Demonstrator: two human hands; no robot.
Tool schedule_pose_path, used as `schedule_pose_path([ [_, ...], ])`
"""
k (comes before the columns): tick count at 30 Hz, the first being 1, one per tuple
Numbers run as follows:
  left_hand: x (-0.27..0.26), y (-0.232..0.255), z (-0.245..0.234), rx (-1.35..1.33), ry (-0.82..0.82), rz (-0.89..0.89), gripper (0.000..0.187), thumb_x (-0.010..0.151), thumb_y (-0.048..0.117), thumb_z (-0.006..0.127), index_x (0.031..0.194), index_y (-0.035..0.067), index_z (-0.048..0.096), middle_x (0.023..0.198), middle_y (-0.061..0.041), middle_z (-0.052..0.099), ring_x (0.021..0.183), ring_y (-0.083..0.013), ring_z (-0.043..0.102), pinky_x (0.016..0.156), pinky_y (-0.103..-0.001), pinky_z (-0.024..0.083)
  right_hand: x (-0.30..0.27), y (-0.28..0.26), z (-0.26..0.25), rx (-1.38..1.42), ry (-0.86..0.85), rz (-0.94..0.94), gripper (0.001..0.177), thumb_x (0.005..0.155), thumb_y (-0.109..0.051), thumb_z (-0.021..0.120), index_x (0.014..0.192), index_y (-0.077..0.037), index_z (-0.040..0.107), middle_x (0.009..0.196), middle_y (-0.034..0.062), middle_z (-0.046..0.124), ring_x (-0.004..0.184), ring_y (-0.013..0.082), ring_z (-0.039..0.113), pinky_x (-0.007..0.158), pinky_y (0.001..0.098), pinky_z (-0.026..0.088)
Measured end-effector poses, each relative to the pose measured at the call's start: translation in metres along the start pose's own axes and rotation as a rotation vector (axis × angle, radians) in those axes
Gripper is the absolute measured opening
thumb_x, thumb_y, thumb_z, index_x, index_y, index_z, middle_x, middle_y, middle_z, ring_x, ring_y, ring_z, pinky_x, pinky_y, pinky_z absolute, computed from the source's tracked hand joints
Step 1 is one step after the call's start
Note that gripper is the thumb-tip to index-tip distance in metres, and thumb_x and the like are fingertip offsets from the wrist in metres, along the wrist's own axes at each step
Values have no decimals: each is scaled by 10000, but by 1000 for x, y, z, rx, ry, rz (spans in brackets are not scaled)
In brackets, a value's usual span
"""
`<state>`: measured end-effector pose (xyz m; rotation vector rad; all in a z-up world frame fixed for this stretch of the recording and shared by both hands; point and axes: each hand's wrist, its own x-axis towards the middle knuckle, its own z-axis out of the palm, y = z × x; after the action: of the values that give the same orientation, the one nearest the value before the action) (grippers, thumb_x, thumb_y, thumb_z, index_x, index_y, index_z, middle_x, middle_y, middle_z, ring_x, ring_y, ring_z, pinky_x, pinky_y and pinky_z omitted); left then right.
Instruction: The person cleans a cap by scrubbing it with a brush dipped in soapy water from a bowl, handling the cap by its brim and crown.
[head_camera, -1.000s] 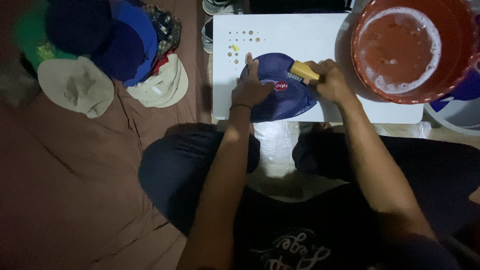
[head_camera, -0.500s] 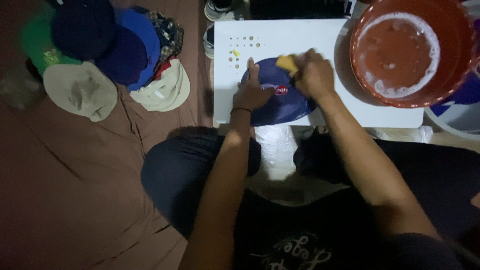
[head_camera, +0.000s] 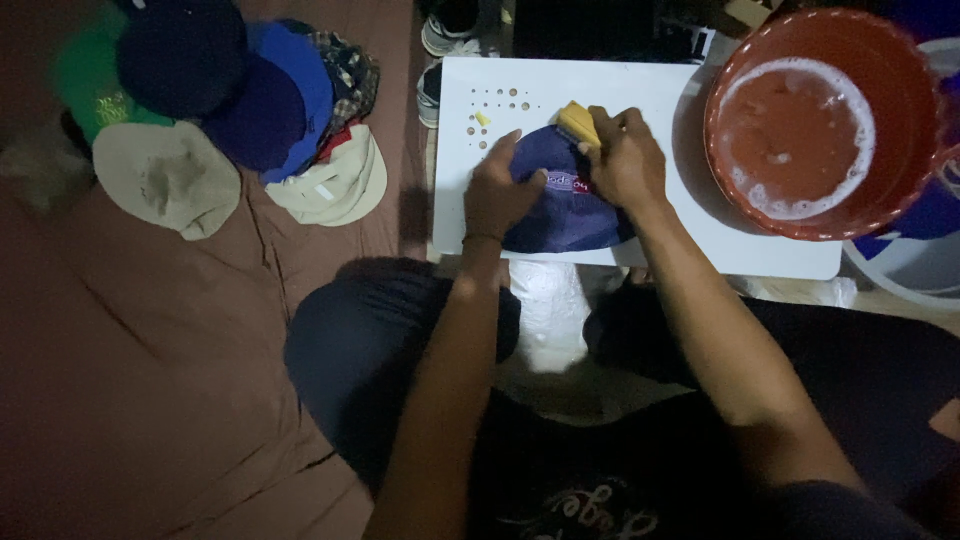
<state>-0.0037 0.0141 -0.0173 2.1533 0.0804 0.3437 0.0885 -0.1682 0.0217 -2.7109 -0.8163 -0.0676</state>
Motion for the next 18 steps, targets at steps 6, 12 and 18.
schedule_pose_path([
  [6, -12, 53, -12, 530, -193, -296, 938, 558, 767, 726, 1274, 174, 602, 1216, -96, 661, 1088, -363, 610, 854, -557, 431, -6, 13, 12, 187, -112, 185, 409, 921, -179, 568, 1321, -112, 515, 1087, 266, 508, 903, 498, 567, 697, 585, 476],
  [12, -2, 37, -6, 544, -78, -401, 652, 659, 609, 758, 1172, 225, 634, 1142, -70, 630, 1104, -336, 614, 942, -562, 472, -32, 38, 33, -58, -72, 236, 319, 852, -150, 681, 1111, 26, 618, 918, 225, 585, 824, 432, 666, 589, 494, 559],
  [18, 1, 69, -43, 521, -203, -595, 727, 653, 664, 736, 1177, 171, 632, 1078, -127, 621, 1028, -411, 621, 826, -597, 523, -50, 28, 12, 189, 2, 397, 286, 933, -134, 602, 1125, 74, 557, 940, 292, 592, 902, 521, 631, 672, 584, 525],
])
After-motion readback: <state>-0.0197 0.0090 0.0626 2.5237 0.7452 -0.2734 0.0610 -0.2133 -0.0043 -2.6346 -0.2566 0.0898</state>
